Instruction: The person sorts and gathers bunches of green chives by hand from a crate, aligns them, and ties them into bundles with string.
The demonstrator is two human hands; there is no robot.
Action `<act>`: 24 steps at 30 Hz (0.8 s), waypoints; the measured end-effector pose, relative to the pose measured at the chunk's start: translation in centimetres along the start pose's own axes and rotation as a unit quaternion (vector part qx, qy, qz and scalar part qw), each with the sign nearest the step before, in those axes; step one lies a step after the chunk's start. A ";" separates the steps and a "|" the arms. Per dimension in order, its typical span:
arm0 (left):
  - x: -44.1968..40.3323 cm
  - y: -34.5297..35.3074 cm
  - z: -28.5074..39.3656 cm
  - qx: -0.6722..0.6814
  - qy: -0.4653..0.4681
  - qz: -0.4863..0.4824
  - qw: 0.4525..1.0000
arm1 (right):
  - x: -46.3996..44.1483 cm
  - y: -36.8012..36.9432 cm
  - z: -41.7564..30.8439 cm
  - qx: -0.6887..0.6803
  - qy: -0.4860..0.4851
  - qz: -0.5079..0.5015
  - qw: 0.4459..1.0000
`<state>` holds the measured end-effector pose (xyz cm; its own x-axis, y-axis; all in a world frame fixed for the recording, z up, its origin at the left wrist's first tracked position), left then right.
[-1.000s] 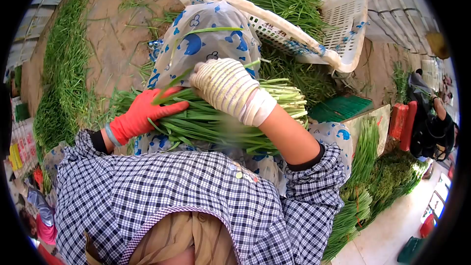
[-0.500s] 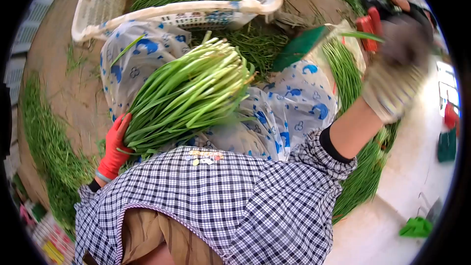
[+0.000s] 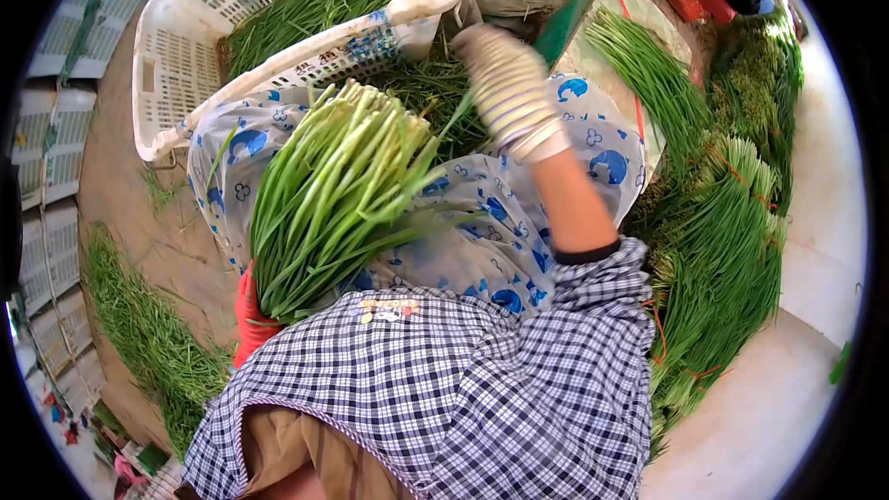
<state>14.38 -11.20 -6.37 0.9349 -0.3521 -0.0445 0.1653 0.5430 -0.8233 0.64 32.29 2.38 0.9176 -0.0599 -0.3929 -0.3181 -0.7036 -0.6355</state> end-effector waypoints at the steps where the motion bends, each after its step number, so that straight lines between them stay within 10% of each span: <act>1: 0.2 -0.1 0.0 -0.001 -0.016 0.002 1.000 | -0.9 -2.9 1.0 0.002 0.023 0.041 0.999; 6: -0.2 0.3 0.2 0.001 -0.018 0.004 1.000 | -1.7 -15.3 5.8 -0.036 0.165 0.199 0.965; 8: -0.3 0.4 0.4 0.000 -0.014 0.001 1.000 | -1.3 -12.3 5.7 -0.124 0.243 0.005 0.962; 14: -0.6 0.6 0.5 0.004 -0.003 -0.012 1.000 | 2.4 5.7 -6.3 0.049 0.071 -0.272 0.959; 21: -1.1 1.2 0.7 0.008 -0.003 -0.010 1.000 | -1.4 4.6 7.5 0.127 0.140 -0.239 0.952; 24: -1.2 1.4 0.7 0.014 -0.002 -0.014 1.000 | 0.4 6.0 4.7 -0.300 0.209 -0.209 0.907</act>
<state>13.68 -9.47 -7.03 0.9309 -0.3648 -0.0198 0.1999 0.5538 -0.8083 -2.01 31.37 -4.65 0.9782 0.1257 0.1655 0.1501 -0.9780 -0.1446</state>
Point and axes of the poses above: each hand's wrist, its own x-axis away from the middle knuckle, its own y-axis out of the palm, z = x × y, the point moved 10 cm from there along -x, towards the middle knuckle, and after that the axes turned 9 degrees about -x, right-handed, at the moved point
